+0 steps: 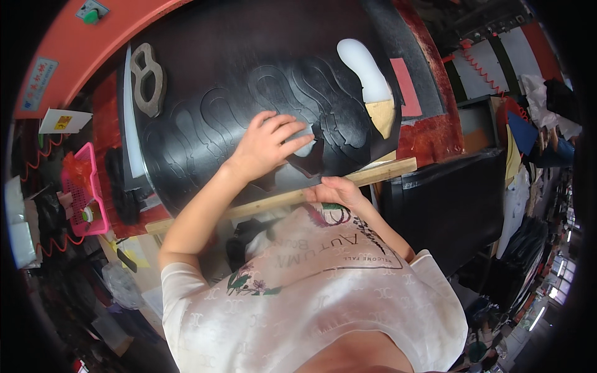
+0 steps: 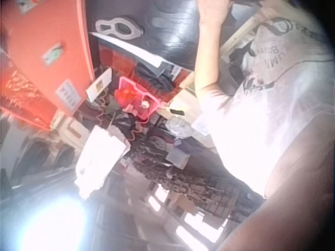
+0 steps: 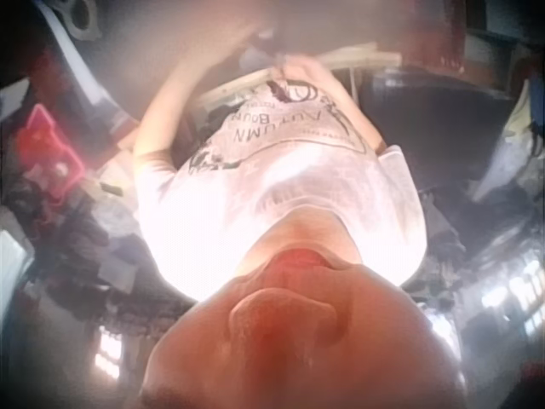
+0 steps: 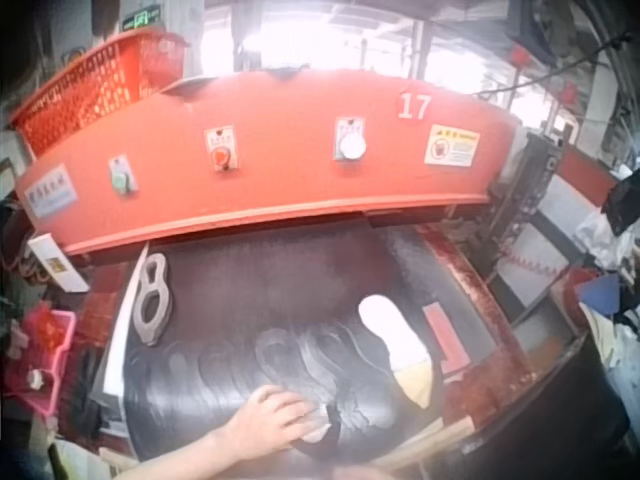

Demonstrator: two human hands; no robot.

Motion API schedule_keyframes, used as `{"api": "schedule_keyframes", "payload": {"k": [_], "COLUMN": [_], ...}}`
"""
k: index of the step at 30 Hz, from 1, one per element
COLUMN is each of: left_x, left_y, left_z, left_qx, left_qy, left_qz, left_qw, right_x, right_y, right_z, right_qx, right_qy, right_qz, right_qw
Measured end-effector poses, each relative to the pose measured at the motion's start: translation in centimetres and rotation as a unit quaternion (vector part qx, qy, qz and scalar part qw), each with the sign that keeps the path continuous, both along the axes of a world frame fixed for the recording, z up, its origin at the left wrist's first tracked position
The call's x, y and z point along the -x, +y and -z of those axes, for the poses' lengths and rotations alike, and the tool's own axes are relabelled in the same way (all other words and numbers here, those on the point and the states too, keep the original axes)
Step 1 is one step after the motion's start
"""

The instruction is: The person places a black sheet onto a heated press, then uses a metal template and a handheld blade to cut out multiple shoe insole shapes. The person removes the cut pieces and stacks them on the press surface.

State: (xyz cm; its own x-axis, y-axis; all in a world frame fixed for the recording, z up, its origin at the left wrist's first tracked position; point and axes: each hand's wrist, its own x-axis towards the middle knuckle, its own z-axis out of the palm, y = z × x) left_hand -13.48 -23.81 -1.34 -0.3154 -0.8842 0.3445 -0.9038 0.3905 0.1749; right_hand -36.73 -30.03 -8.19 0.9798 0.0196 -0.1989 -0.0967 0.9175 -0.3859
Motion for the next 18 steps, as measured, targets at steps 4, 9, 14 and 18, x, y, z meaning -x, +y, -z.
{"api": "schedule_keyframes", "payload": {"k": [4, 9, 14, 18], "left_x": [-1.6, -4.6, -4.0, -3.4], "left_y": [-0.7, -2.2, -2.5, -2.0], "left_z": [-1.7, -5.3, -6.1, -4.5], "left_qx": [0.056, 0.123, 0.036, 0.046], "left_qy": [0.164, 0.321, 0.174, 0.242], "left_qz": [-0.013, -0.238, 0.037, -0.039], "left_qw": [0.985, 0.908, 0.983, 0.968], "right_x": [0.6, -0.2, -2.3, -2.4], "right_y": [0.5, 0.8, 1.2, 2.0], "right_z": [-0.7, -2.2, -3.6, -4.4], "right_qx": [-0.056, 0.196, 0.121, 0.117], "right_qy": [-0.033, -0.034, -0.063, 0.066], "right_qz": [0.059, 0.091, 0.179, 0.204], "right_qw": [0.996, 0.976, 0.974, 0.97]}}
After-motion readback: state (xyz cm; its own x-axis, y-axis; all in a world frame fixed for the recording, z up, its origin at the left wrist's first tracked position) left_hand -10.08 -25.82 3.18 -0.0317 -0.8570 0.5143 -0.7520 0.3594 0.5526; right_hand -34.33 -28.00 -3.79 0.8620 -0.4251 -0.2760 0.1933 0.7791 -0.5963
